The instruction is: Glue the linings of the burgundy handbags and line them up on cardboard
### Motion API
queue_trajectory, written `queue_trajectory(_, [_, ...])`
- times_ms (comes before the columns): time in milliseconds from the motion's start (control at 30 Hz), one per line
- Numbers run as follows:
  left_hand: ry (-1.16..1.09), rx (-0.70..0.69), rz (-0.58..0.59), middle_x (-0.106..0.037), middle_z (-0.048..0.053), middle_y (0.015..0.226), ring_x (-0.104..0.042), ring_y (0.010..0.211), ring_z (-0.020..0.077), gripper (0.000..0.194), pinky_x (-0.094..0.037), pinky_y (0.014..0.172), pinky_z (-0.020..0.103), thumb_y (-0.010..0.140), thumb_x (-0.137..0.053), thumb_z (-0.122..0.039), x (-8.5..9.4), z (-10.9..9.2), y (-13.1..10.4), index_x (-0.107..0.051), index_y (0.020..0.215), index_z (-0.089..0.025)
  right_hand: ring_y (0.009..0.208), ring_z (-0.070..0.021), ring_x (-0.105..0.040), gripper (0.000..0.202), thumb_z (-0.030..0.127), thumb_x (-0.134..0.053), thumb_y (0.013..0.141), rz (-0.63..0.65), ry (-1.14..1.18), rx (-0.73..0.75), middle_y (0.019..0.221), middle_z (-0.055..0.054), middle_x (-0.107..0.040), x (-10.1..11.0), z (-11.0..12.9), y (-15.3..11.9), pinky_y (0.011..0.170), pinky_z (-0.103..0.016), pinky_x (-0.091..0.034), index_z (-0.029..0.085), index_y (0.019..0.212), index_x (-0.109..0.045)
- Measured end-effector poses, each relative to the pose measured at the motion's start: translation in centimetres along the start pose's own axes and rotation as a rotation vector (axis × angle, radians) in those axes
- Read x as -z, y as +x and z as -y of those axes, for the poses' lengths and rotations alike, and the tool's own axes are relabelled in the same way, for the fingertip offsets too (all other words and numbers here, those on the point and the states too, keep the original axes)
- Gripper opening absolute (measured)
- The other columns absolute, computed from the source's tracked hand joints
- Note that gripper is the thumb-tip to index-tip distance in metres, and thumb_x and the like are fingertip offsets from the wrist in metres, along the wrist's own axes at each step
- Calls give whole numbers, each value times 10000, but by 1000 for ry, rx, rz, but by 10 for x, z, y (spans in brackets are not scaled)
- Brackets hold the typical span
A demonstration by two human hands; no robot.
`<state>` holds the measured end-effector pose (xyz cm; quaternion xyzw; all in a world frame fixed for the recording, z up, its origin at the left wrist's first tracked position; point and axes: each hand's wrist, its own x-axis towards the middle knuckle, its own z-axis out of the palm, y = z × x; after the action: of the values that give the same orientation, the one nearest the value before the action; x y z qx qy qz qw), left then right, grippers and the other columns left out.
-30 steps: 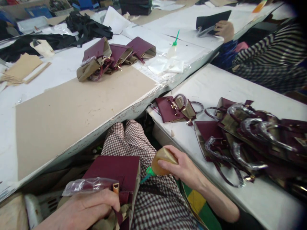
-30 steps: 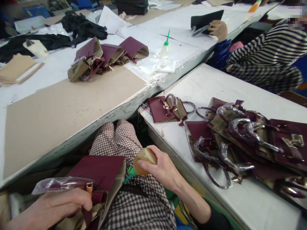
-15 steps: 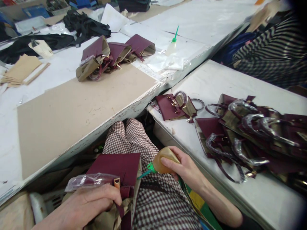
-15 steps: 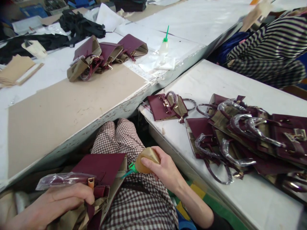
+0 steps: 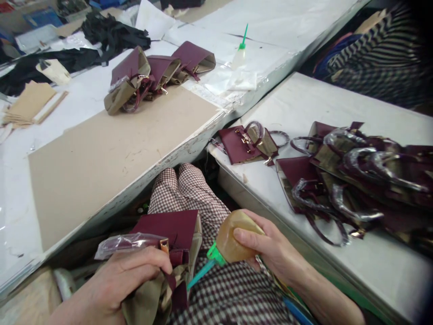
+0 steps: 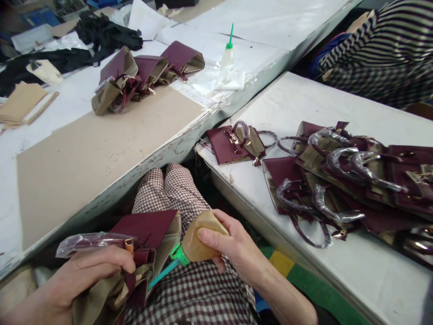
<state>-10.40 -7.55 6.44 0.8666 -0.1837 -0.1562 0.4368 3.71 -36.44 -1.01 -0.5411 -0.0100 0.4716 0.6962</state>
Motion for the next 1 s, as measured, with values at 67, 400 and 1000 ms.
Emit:
queue_trajectory(67, [-8,-15,-6,-669,56,1086,-665,977,172,413,-525,930,222,853,-502,33,0,0,0,-490,1163,-240,545,-107,-480,342,491,-804,835,7,31,8,769,1,-614,-5,0,-6,361,-140,-384,208,1001,-710])
queue_trajectory(400, [-44,-29,16,-675,63,1140,-680,1007,181,552,-535,965,220,810,-514,56,0,5,-2,-445,1254,-264,554,-122,-497,404,525,-756,864,-138,-272,32,800,12,-614,19,-7,2,396,-183,-406,229,1103,-620])
queue_trajectory(1000, [94,-46,-34,-694,42,1142,-685,1050,165,496,-509,983,179,841,-567,18,10,2,0,-491,1242,-263,496,-96,-456,326,414,-820,838,-109,86,92,721,-12,-620,33,-11,18,348,-147,-363,145,983,-707])
